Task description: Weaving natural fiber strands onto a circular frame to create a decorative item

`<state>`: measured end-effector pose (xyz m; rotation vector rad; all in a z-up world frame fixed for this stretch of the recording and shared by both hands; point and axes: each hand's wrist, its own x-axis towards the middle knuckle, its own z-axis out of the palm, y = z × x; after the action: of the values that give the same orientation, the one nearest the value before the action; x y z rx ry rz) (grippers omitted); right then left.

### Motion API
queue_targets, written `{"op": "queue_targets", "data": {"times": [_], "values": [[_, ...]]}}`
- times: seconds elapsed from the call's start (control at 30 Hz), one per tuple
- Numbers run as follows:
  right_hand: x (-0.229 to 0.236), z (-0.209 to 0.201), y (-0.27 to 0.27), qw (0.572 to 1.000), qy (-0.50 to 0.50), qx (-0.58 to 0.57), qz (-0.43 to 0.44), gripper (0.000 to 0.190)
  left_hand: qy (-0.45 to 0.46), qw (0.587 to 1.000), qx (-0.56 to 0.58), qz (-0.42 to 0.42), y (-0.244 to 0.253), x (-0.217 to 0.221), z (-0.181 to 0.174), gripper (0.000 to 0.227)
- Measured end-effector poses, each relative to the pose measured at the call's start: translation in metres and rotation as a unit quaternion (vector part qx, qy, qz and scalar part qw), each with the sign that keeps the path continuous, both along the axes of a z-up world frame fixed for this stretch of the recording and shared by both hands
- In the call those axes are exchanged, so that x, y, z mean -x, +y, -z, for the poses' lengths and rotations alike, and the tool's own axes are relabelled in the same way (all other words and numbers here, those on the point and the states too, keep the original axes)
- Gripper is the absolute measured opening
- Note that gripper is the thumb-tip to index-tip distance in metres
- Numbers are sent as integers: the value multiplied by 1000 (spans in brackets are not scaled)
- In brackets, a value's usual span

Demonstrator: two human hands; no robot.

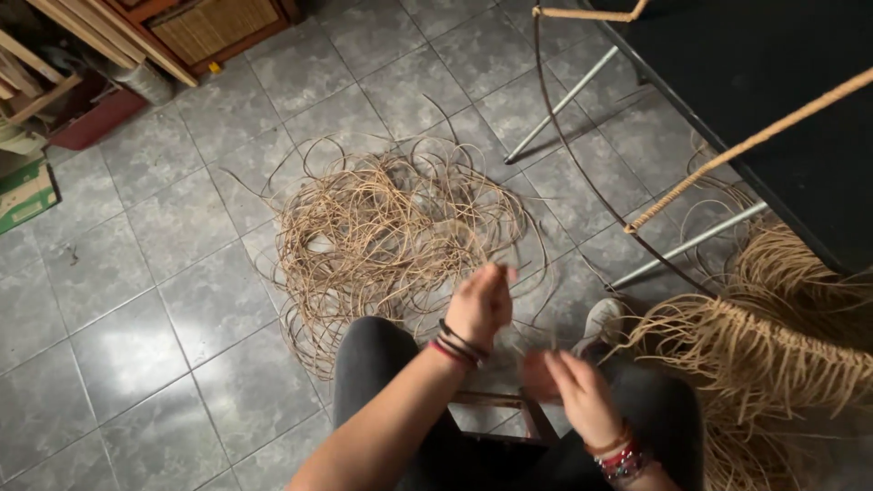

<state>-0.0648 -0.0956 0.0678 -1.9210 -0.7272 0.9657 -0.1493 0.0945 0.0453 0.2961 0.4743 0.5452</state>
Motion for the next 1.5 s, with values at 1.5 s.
{"op": "queue_targets", "data": {"times": [1.5], "values": [[-82,-87,-124,994,-46,100,27,27,118,918,-378,-34,-7,-68,-80,46]]}}
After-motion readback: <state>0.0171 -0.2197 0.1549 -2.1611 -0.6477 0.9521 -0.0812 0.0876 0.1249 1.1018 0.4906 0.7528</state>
